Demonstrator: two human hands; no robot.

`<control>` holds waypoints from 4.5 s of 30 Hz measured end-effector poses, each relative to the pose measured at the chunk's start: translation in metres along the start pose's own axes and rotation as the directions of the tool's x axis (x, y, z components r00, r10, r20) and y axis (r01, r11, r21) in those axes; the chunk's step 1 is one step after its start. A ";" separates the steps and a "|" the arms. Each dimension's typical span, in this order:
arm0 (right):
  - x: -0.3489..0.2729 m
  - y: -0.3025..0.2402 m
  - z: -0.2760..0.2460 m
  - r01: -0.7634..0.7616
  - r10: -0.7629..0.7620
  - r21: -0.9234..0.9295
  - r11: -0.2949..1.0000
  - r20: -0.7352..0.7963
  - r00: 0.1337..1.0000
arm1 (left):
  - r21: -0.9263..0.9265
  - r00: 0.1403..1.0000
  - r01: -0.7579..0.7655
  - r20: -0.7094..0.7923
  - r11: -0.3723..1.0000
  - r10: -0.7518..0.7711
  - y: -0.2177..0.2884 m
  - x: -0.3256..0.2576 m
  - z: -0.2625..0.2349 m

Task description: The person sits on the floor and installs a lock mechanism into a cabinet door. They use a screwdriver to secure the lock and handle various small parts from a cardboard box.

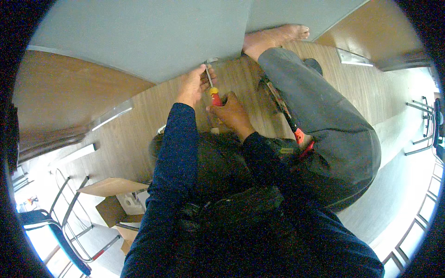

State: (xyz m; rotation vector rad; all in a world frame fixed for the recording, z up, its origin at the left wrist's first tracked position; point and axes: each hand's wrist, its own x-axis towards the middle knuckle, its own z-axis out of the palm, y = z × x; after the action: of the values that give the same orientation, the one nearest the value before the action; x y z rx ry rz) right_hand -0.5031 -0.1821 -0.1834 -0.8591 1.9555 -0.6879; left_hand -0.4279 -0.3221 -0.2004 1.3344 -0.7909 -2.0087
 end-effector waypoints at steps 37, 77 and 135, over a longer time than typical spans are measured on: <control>-0.024 0.024 -0.008 0.087 -0.078 0.042 0.995 -0.185 0.980 | 0.070 0.967 0.174 0.175 0.982 -0.184 -0.004 -0.008 -0.011; -0.032 0.033 -0.006 0.124 -0.346 -0.566 0.815 -0.304 0.888 | 0.995 0.923 -0.100 0.087 0.014 0.374 -0.035 -0.127 -0.020; -0.084 0.025 -0.077 0.610 -0.532 0.094 0.787 -0.400 0.747 | -0.514 0.947 0.315 0.230 0.798 -0.226 -0.195 -0.380 -0.154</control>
State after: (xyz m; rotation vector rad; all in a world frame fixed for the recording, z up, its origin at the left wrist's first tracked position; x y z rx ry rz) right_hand -0.5453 -0.0908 -0.1248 -1.2878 1.8568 -1.4914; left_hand -0.1915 0.0652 -0.1742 0.9938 -0.0479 -2.3467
